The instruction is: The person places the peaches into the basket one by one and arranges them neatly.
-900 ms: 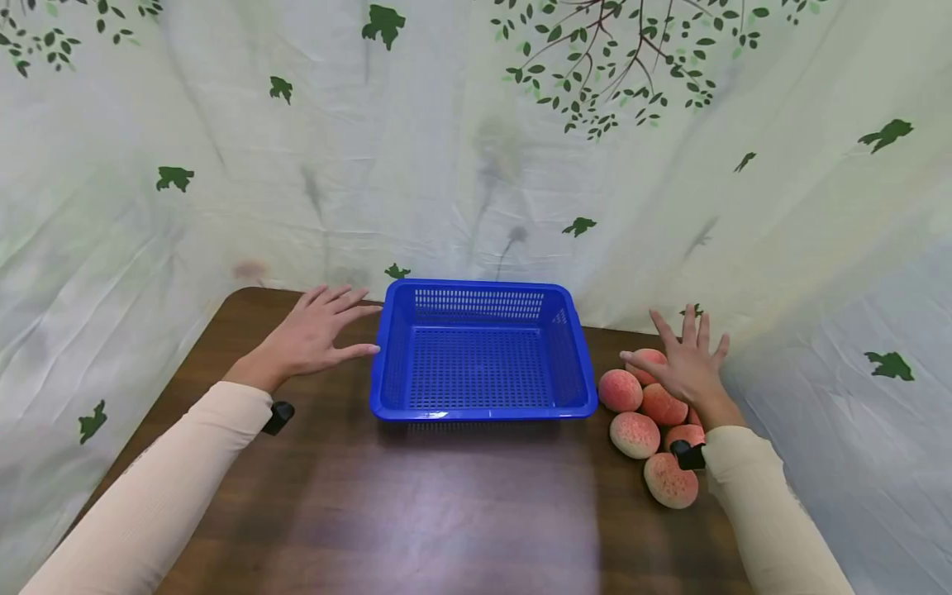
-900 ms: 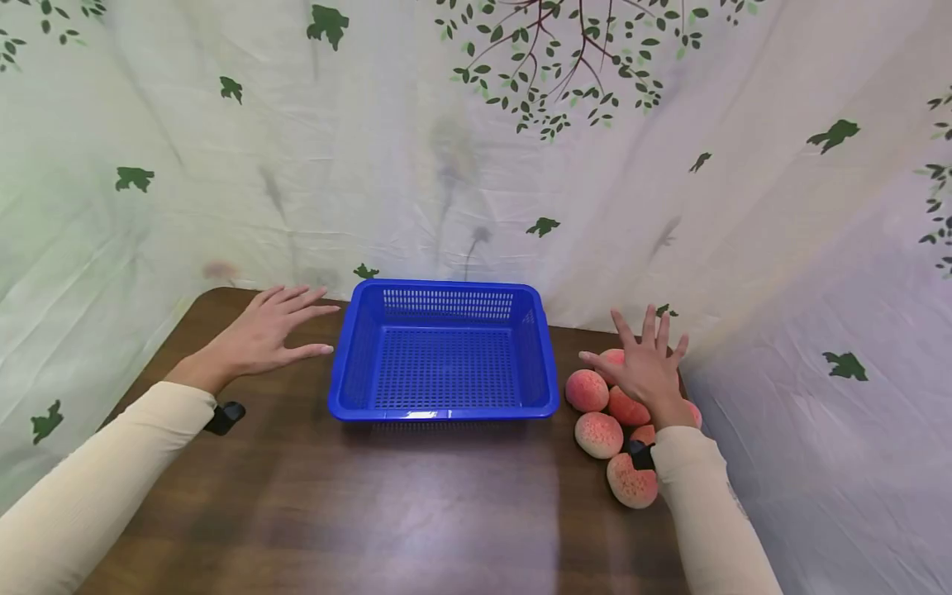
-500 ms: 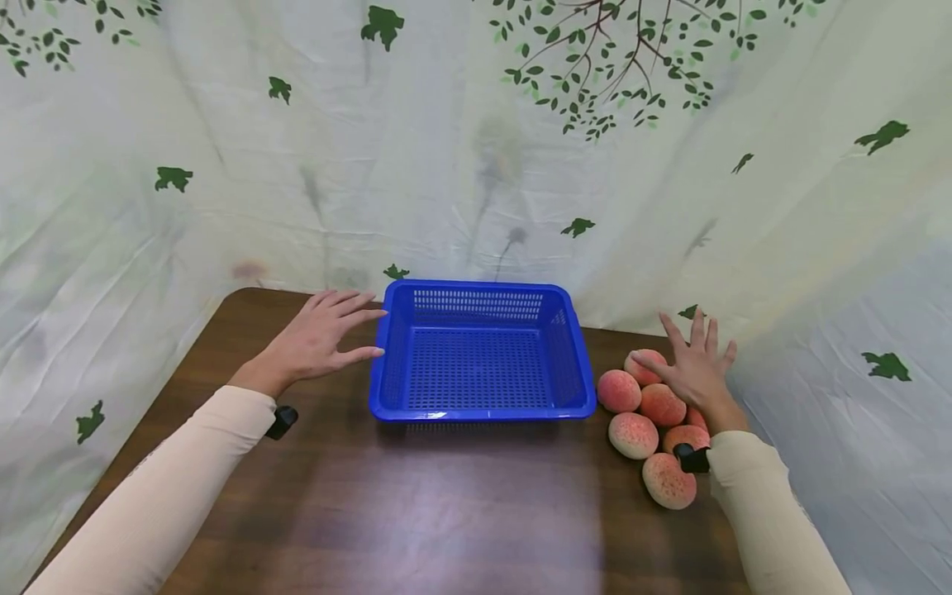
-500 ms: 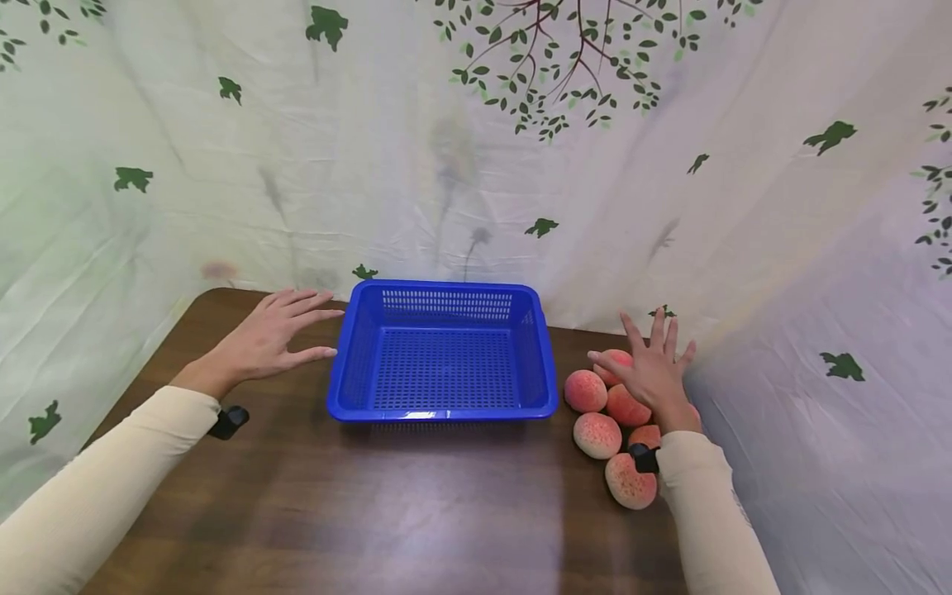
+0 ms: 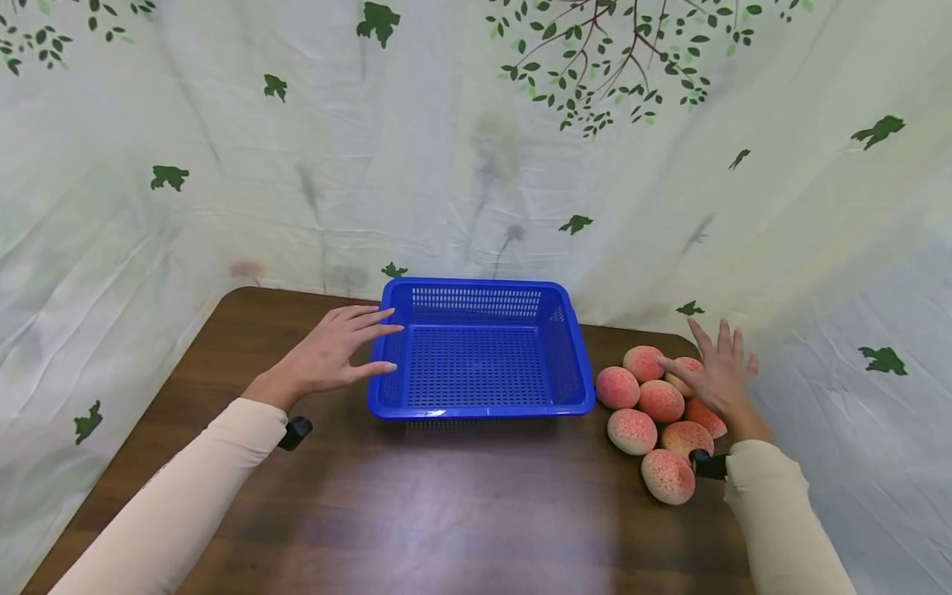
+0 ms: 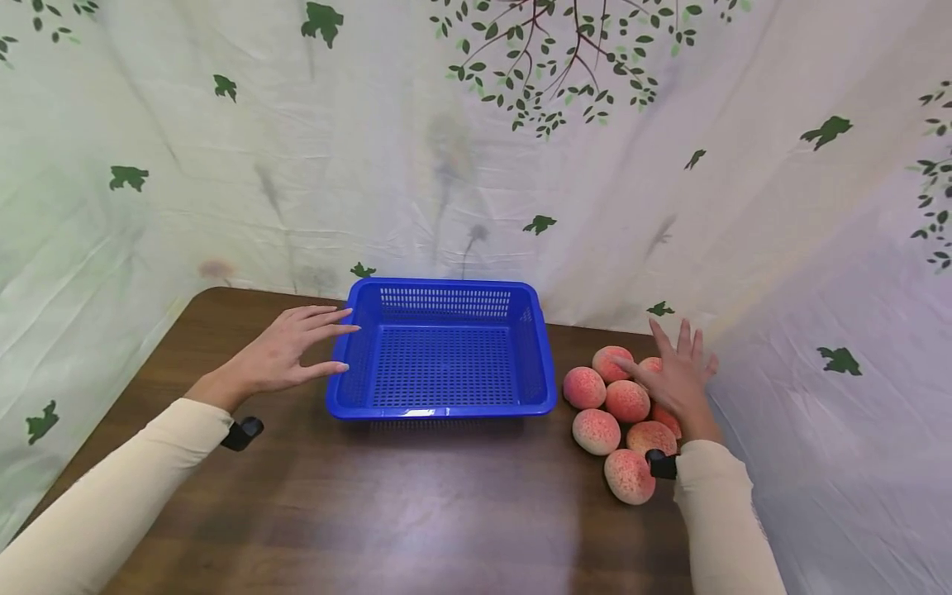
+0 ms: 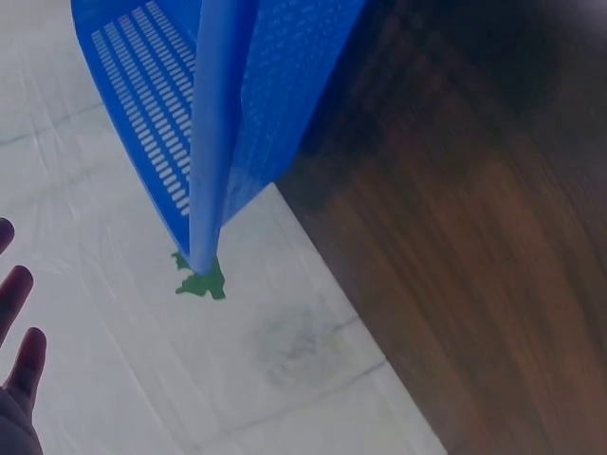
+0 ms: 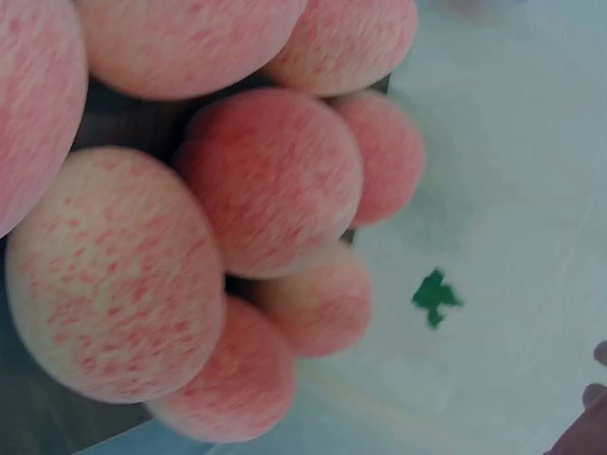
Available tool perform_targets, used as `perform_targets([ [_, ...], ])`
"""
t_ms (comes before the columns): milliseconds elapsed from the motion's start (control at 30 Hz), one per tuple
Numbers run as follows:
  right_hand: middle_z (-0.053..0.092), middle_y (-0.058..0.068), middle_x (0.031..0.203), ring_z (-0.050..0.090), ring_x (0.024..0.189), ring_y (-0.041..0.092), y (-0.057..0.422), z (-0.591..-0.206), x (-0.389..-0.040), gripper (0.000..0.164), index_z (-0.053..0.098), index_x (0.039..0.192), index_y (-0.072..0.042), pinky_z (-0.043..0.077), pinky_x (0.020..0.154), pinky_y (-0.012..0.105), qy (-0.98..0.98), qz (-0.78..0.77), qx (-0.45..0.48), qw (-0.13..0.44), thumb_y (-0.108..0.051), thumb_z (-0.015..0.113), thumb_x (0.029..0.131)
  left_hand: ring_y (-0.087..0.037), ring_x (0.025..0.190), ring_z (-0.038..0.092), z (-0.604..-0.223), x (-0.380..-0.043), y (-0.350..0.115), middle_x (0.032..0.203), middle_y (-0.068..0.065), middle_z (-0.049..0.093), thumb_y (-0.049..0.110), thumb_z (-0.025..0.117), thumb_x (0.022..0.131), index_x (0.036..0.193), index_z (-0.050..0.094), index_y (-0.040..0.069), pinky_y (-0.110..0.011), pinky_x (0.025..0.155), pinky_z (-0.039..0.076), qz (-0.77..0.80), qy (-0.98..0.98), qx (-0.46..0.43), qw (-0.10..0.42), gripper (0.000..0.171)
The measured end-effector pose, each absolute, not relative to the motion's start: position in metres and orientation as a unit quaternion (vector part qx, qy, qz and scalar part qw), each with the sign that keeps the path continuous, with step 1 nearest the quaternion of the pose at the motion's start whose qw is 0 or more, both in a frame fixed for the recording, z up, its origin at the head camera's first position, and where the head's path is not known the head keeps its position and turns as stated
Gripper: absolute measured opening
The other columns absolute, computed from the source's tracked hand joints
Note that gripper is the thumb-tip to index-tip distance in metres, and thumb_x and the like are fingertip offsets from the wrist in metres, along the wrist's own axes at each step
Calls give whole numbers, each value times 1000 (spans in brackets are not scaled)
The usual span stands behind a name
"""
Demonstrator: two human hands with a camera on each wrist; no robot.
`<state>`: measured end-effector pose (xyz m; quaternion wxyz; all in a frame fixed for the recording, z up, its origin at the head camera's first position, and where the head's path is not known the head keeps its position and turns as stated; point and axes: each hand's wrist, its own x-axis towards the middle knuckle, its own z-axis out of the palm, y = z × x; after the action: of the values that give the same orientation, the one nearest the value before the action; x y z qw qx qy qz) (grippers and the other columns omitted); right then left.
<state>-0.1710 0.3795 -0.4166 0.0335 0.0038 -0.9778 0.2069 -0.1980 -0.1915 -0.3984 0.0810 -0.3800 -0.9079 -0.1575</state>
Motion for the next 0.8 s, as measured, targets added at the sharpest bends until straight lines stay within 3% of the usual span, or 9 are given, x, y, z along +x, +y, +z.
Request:
perform_targets([
  [600, 0, 34, 153, -6, 139, 54, 429, -459, -143, 88, 15, 154, -6, -1, 97, 76, -962, 259, -76, 35, -52, 55, 91, -36, 129, 44, -424, -178, -178, 141, -14, 50, 49, 65, 86, 132, 60, 12, -56, 102, 31, -170, -894, -409, 73, 59],
  [800, 1, 33, 154, -3, 139, 54, 435, -474, -135, 87, 14, 154, -6, 1, 98, 75, -953, 281, -112, 19, -52, 56, 92, -34, 128, 46, -437, -170, -170, 141, -11, 51, 52, 62, 89, 131, 61, 16, -54, 101, 33, -175, -888, -419, 73, 56],
])
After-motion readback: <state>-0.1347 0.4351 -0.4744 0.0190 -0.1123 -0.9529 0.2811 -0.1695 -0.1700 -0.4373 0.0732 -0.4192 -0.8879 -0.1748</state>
